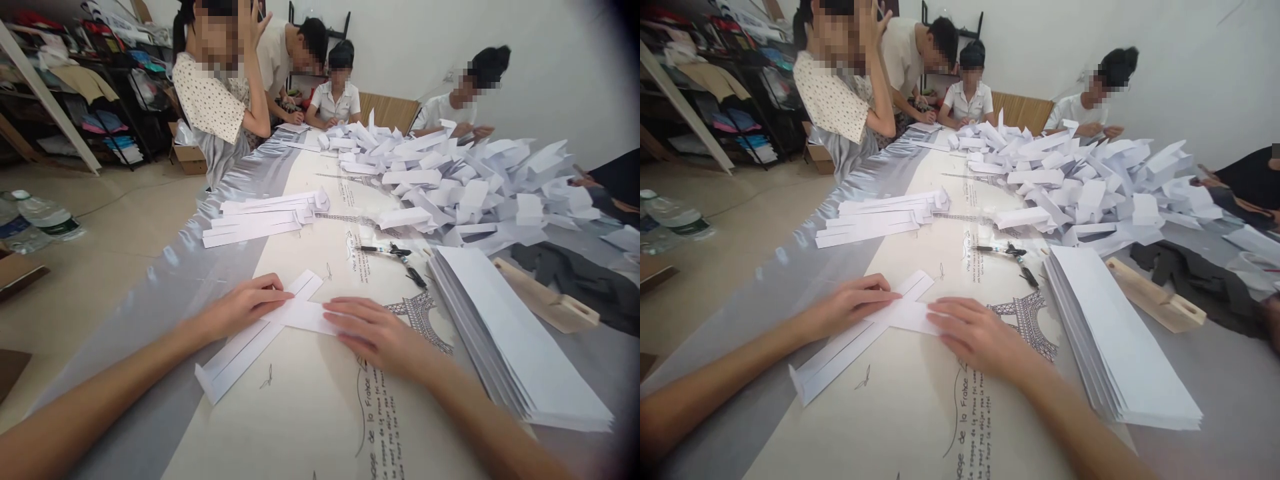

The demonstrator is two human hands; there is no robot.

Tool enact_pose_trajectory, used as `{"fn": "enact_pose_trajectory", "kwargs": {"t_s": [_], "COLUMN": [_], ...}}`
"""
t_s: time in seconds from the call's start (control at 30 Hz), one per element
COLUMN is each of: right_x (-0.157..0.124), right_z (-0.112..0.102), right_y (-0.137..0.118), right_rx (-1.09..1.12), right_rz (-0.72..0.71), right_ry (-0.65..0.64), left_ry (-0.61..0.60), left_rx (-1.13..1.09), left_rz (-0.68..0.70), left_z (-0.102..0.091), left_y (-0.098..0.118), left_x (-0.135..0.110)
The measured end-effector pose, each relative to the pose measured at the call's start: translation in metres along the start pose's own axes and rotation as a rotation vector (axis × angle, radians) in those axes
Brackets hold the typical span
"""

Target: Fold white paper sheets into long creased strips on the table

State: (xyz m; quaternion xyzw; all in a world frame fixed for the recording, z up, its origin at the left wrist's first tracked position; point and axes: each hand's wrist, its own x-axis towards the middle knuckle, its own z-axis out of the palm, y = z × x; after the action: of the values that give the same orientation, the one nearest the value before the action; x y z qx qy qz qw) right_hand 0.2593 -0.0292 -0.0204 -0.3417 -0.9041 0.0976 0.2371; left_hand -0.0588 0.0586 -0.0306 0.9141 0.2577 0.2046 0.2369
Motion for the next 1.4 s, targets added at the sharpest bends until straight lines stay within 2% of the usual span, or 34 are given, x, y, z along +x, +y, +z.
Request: {"fn": "enact_pose_trajectory", "kwargs": {"t_s": [0.1,0.27,0.4,0.57,0.93,1.27,1.4], "right_x": [0.007,0.009,0.009,0.010,0.005,-0.007,-0.015], "right_z": [0.011,0.014,0.011,0.010,0.010,0.005,-0.004], "right_y": [-0.007,-0.005,-0.004,-0.006,-0.005,-0.003,0.001], "right_rx": [0.050,0.127,0.101,0.022,-0.047,-0.080,-0.029], "right_rz": [-0.056,0.019,-0.002,-0.057,-0.131,-0.154,-0.108], "right_ry": [-0.051,-0.077,-0.123,-0.175,-0.137,0.056,0.008], "left_ry": [0.016,0.046,-0.084,-0.215,-0.257,-0.211,-0.208], "left_rx": [0.071,0.267,0.389,0.570,0.587,0.656,0.682], "left_rz": [0.022,0.195,0.363,0.446,0.384,0.348,0.328], "left_z": [0.002,-0.001,-0.010,-0.020,-0.016,-0.003,0.001], "left_y": [-0.002,0.002,0.013,0.017,0.026,0.036,0.043], "left_x": [0.000,0.000,-0.001,-0.006,-0.013,-0.015,-0.016]}}
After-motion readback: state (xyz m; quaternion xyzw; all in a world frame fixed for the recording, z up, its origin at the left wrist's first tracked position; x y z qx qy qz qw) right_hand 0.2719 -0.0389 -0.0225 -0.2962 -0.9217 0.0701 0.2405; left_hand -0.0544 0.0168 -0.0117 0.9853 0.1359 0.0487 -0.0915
